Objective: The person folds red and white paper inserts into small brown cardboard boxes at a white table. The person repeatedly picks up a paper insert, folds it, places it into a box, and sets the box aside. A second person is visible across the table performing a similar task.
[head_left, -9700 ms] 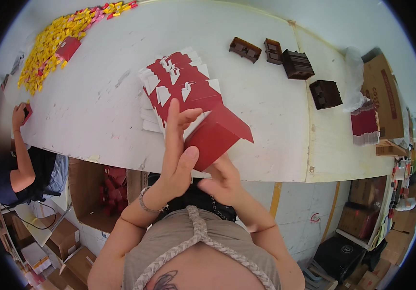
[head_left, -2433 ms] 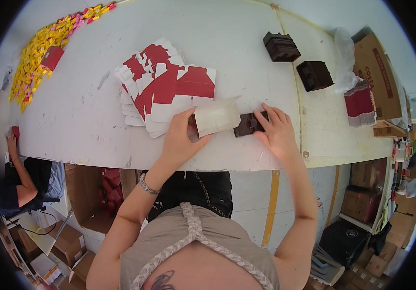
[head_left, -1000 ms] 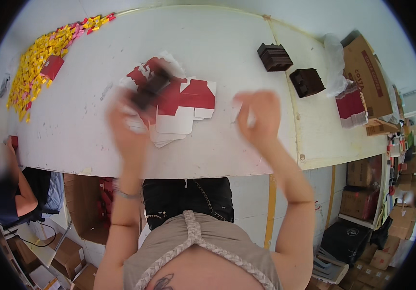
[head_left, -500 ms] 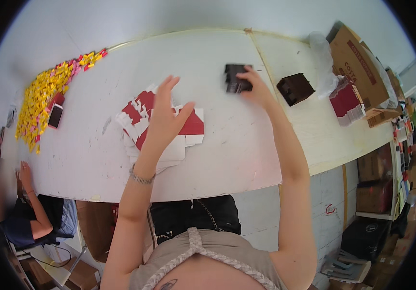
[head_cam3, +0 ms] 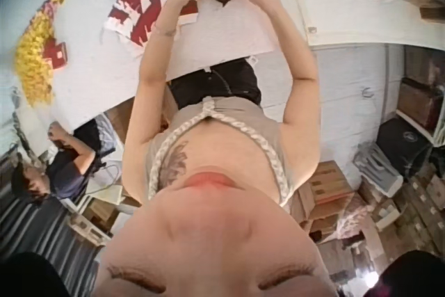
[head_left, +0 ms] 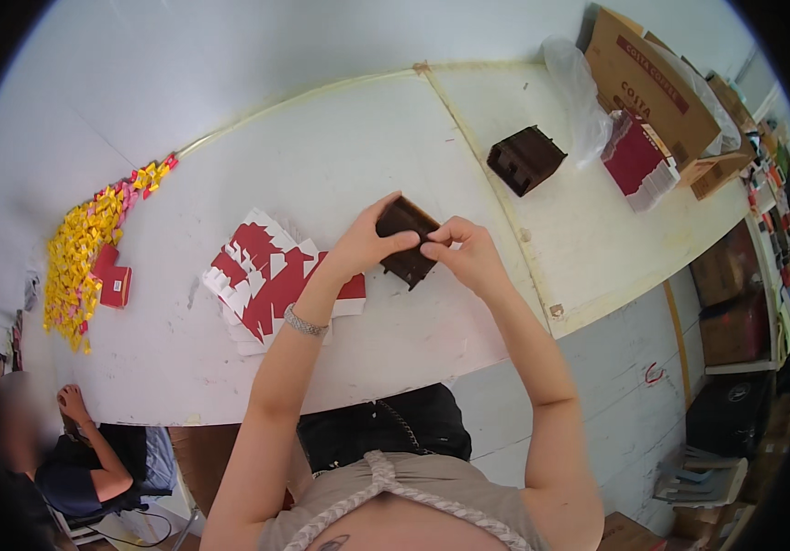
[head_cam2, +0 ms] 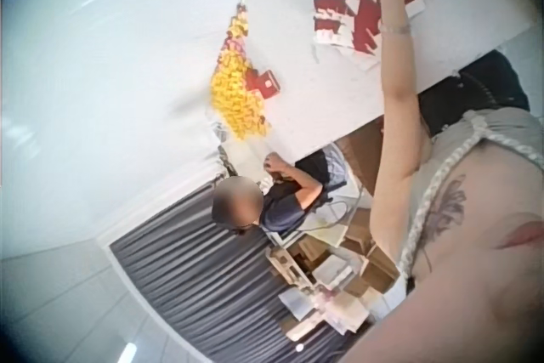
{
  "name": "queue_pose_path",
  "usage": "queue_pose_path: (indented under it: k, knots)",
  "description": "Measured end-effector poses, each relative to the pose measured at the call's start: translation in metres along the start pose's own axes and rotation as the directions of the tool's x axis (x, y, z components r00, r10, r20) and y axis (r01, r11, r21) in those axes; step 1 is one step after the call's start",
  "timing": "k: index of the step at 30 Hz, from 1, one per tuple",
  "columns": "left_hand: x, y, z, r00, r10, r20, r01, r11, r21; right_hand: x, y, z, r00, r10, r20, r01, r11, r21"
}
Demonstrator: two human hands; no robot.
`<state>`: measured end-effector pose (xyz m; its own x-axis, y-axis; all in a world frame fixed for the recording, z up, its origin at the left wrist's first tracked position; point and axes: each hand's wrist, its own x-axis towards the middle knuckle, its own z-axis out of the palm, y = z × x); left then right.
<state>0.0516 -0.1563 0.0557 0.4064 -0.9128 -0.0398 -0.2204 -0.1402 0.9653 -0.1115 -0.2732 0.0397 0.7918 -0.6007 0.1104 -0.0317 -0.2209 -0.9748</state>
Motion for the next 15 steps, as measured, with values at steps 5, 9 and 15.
queue_pose_path:
  k: [5, 9, 15]
  knots:
    - [-0.019, 0.001, 0.001, 0.998, 0.038, -0.060, -0.049, 0.976, -0.212, 0.002, -0.019, -0.002, 0.979, 0.051, 0.196, -0.030, 0.994, -0.107]
    - [-0.027, 0.007, 0.000, 0.994, 0.041, -0.105, -0.050, 0.995, -0.088, 0.008, -0.047, -0.006, 0.953, 0.116, 0.279, 0.009, 0.912, -0.410]
    - [-0.035, 0.028, -0.020, 0.992, -0.051, -0.117, 0.045, 0.998, -0.054, 0.027, -0.036, -0.019, 0.944, 0.204, 0.260, -0.230, 0.970, 0.075]
